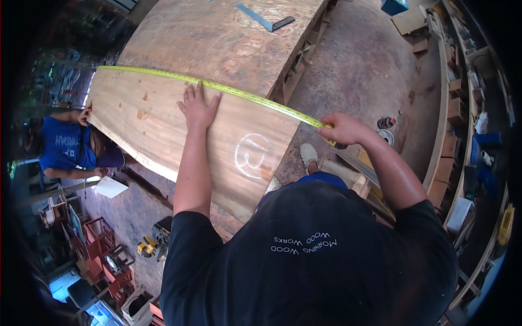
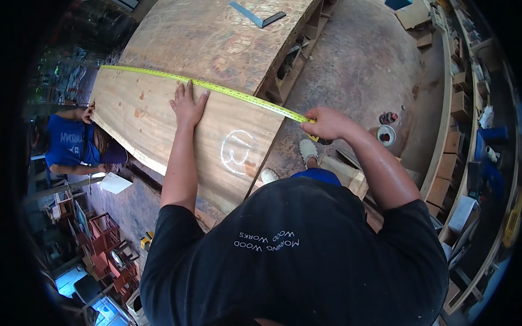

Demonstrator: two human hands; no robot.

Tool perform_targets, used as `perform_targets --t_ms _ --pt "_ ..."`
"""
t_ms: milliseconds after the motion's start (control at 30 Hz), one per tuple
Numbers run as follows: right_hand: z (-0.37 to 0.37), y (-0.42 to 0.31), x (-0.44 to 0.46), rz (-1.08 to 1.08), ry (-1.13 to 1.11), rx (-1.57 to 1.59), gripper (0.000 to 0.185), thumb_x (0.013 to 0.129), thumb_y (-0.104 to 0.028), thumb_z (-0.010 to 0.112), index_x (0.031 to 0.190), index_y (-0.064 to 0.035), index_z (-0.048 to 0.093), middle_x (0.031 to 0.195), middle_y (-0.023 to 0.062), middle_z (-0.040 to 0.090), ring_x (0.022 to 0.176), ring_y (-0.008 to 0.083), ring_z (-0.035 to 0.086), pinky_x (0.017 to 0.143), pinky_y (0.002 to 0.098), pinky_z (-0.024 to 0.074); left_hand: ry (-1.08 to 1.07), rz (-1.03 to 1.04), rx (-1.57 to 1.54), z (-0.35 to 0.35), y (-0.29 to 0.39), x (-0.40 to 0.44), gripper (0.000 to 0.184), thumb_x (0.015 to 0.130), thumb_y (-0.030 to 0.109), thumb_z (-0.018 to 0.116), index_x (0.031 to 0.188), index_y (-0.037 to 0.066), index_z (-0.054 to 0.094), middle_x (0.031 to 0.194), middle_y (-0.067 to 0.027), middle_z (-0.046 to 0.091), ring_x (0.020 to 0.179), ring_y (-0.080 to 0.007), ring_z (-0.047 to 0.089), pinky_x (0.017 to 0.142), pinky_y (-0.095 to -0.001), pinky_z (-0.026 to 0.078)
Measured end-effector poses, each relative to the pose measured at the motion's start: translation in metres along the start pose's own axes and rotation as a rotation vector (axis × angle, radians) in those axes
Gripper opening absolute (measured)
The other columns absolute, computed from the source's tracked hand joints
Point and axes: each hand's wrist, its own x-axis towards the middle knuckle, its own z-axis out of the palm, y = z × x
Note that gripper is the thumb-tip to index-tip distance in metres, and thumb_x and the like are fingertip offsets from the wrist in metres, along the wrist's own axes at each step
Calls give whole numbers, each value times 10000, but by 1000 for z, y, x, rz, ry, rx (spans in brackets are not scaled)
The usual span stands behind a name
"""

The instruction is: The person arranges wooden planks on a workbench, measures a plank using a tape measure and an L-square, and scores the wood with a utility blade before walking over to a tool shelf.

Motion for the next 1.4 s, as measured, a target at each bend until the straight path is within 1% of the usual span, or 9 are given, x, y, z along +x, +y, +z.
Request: perform_targets --t_ms 600,800,967,1000,1100,1200,1300,1333,1400 --pt "-11 19 10 -194 -78 40 387 835 -357 564 984 -8 641 819 189 657 778 319 639 713 405 483 21 9 -7 2 -2 1 822 832 604 536 1457 123 303 1526 -164 211 1423 -293 166 1124 -562 68" --pt "-21 28 24 -276 -238 83 380 877 -348 543 927 23 604 769 168 597 705 260 565 650 385 431 -57 -84 -113 -1 24 -30 822 836 578 554 1462 112 294 1529 -185 198 1426 -325 158 1129 -545 64" --pt "-25 28 31 -295 -331 114 393 898 -358 535 912 32 589 731 118 571 690 195 522 630 364 420 -106 -90 -328 -24 97 -102 624 853 379 623 1375 92 438 1497 -208 260 1416 -337 184 1155 -494 64" --pt "-26 27 30 -277 -353 141 396 905 -362 531 910 29 588 727 95 565 690 172 508 624 352 417 -62 -54 -421 -21 104 -114 571 851 353 631 1329 79 484 1471 -215 306 1392 -349 243 1151 -503 101" --pt "-30 21 29 -247 -378 105 482 898 -450 528 883 26 598 734 121 593 683 202 545 643 360 445 53 29 -580 -24 132 -143 401 855 259 636 1190 46 584 1284 -201 520 1186 -310 511 1033 -420 376" --pt "-22 26 34 -187 -442 164 482 912 -463 527 891 12 605 731 61 567 690 145 505 636 317 434 -239 -169 -1056 -29 160 -165 296 879 193 625 1119 19 621 971 -141 668 844 -181 646 759 -301 515" --pt "-16 26 35 -164 -475 246 403 944 -416 507 888 -30 608 785 22 590 743 117 541 671 278 446 -661 -243 -1351 -25 172 -176 360 936 234 564 1180 -29 582 947 -90 671 851 -181 625 765 -295 503" --pt "-19 26 35 -155 -485 222 403 944 -416 507 888 -30 608 785 22 590 743 117 541 671 278 446 -650 -252 -1376 -17 174 -179 360 936 234 564 1180 -29 582 947 -90 671 851 -181 625 765 -295 503" --pt "-25 24 35 -246 -551 229 402 955 -408 501 947 -17 592 846 42 601 801 123 563 726 276 459 -806 -254 -1356 0 178 -187 435 972 274 498 1271 -42 507 1038 -103 648 941 -182 607 845 -295 481"
